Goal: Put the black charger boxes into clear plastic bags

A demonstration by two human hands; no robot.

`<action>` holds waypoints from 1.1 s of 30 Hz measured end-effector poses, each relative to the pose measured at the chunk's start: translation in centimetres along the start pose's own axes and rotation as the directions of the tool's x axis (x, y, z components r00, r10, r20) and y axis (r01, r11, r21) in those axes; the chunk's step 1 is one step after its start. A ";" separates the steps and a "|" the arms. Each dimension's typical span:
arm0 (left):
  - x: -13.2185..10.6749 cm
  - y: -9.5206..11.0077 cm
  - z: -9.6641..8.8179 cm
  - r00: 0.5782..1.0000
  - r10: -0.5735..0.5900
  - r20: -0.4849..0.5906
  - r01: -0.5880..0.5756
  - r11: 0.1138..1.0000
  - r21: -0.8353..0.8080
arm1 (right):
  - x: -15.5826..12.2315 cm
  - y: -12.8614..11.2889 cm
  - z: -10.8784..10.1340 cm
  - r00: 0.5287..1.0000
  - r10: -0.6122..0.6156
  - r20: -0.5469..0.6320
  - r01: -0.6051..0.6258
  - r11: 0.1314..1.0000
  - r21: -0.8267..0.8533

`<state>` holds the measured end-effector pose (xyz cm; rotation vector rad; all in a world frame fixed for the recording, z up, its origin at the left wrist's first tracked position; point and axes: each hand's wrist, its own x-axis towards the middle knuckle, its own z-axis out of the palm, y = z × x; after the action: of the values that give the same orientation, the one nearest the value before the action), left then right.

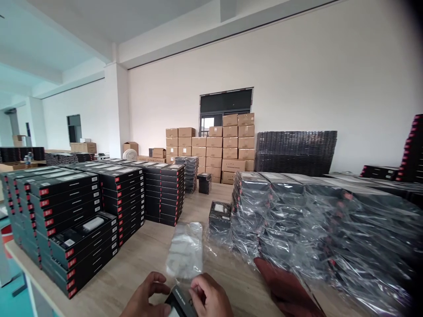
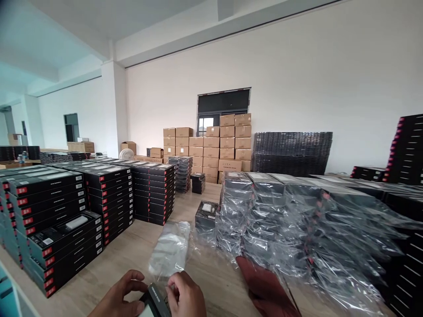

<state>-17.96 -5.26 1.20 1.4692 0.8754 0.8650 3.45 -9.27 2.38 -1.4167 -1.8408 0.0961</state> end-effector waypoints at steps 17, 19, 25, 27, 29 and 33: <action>-0.4 2.5 0.6 0.998 0.028 -0.049 -0.016 0.974 0.224 | 0.0 0.7 -0.3 0.990 -0.015 -0.138 -0.007 0.988 -0.154; -0.2 1.8 0.5 0.997 0.010 -0.071 0.005 0.976 0.218 | 0.0 1.2 -0.1 0.977 0.181 -0.114 -0.195 0.972 -0.131; 0.3 0.7 0.5 0.995 -0.009 -0.103 0.025 0.988 0.155 | 0.4 2.1 0.2 0.922 0.386 -0.017 -0.374 0.902 0.217; 0.3 0.7 0.3 0.997 0.004 -0.083 0.005 0.994 0.112 | 0.4 2.1 0.1 0.935 0.353 -0.029 -0.337 0.912 0.234; 0.3 0.7 0.1 0.996 -0.009 -0.088 0.016 0.996 0.083 | 0.3 1.9 0.2 0.952 0.304 -0.020 -0.292 0.930 0.222; 0.1 0.6 0.0 0.990 -0.029 -0.141 0.044 0.994 0.100 | 0.1 1.9 0.7 0.968 0.250 0.010 -0.247 0.949 0.194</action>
<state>-17.91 -5.16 1.80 1.4898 1.0608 0.9149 4.51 -8.19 0.94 -1.4988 -1.5858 0.3813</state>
